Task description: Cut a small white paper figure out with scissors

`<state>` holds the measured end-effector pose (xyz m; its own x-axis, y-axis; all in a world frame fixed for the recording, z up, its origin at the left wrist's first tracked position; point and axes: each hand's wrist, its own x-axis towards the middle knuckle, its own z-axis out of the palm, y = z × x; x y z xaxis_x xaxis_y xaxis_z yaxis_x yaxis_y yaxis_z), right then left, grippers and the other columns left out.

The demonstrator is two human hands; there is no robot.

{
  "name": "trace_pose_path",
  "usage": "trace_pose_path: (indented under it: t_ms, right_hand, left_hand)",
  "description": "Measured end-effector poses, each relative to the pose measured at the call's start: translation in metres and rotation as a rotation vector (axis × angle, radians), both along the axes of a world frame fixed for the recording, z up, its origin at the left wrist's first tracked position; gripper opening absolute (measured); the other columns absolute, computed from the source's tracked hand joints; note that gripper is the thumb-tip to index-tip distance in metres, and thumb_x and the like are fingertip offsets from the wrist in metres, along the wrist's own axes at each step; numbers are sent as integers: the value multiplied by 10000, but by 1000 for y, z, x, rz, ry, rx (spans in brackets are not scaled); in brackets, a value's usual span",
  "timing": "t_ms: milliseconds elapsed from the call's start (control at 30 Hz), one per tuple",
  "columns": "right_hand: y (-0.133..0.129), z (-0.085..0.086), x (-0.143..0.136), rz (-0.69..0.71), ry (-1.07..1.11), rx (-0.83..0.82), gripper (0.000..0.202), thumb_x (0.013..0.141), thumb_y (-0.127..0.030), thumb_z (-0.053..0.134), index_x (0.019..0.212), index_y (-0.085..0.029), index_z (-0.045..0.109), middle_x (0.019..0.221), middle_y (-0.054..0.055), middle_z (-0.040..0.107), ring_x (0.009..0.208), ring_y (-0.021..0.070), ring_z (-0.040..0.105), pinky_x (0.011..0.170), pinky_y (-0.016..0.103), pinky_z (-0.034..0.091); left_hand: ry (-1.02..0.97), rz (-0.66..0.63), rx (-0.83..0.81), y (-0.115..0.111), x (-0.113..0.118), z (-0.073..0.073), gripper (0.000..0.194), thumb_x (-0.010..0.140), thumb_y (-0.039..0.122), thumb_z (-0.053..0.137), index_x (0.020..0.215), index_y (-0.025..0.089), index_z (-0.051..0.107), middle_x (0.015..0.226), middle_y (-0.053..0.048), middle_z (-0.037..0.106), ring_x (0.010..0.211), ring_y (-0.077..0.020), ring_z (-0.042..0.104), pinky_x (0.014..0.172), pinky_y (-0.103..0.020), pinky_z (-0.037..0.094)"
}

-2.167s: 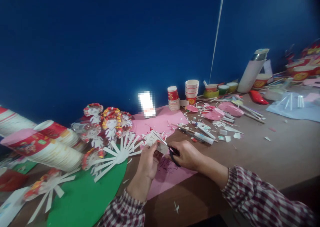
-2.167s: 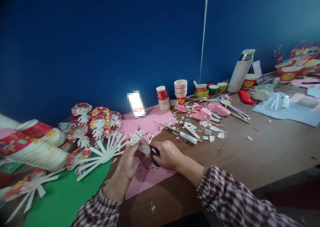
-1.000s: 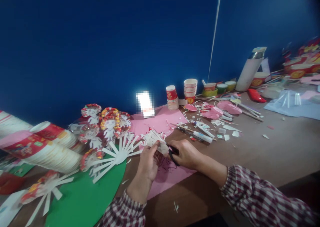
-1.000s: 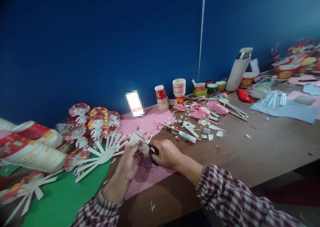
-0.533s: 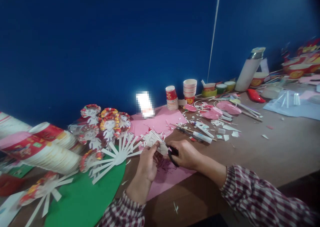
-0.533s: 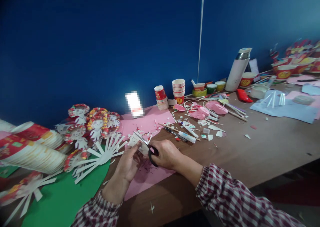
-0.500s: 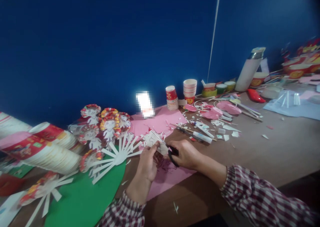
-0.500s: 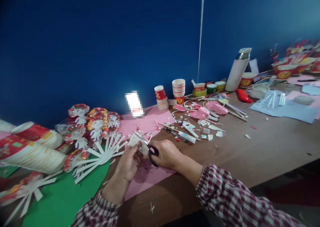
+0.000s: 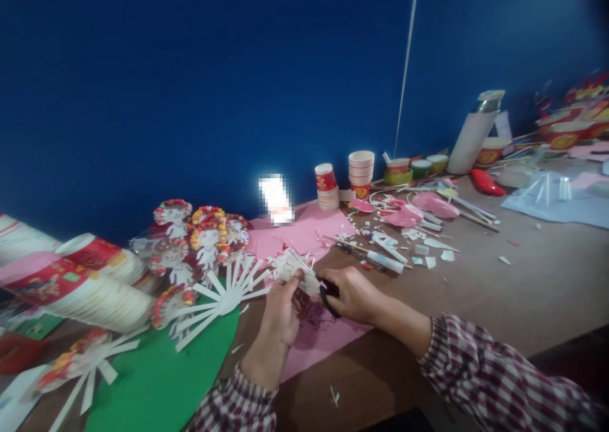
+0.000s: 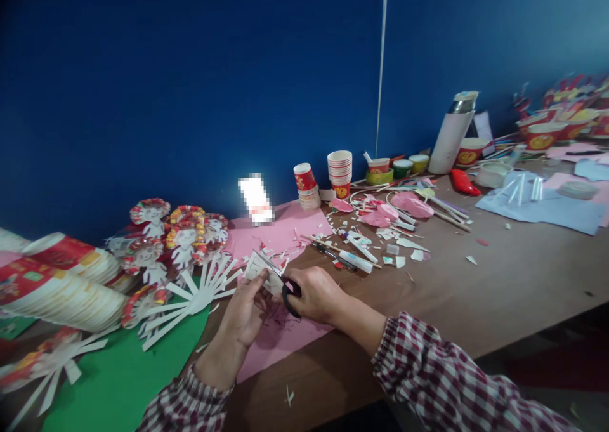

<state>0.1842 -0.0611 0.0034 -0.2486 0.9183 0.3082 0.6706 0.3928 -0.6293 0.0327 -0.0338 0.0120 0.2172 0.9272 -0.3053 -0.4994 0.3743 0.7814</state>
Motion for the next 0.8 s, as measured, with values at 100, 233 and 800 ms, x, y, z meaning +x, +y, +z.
trace_pose_path:
  t_ms: [100, 233, 800]
  right_hand:
    - [-1, -2, 0, -3, 13, -12, 211, 823, -366, 606, 788, -158, 615, 645, 28, 619, 538, 115, 497, 532, 208, 322]
    - [-1, -4, 1, 15, 32, -9, 204, 828, -366, 599, 817, -163, 610, 666, 30, 631, 556, 116, 513, 542, 204, 333]
    - [-1, -4, -1, 6, 65, -41, 182, 821, -348, 610, 793, -167, 609, 641, 11, 612, 543, 106, 489, 525, 199, 310]
  left_hand:
    - [-5, -2, -11, 0, 0, -1, 306, 544, 226, 829, 734, 137, 607, 600, 18, 655, 485, -110, 601, 441, -194, 478]
    - [1, 0, -54, 0, -1, -3, 325, 540, 237, 838, 722, 140, 587, 573, 30, 638, 458, -92, 573, 436, -186, 465]
    - [0, -3, -66, 3, -3, -12, 286, 615, 243, 798, 781, 148, 585, 628, 23, 637, 500, -98, 580, 451, -197, 454]
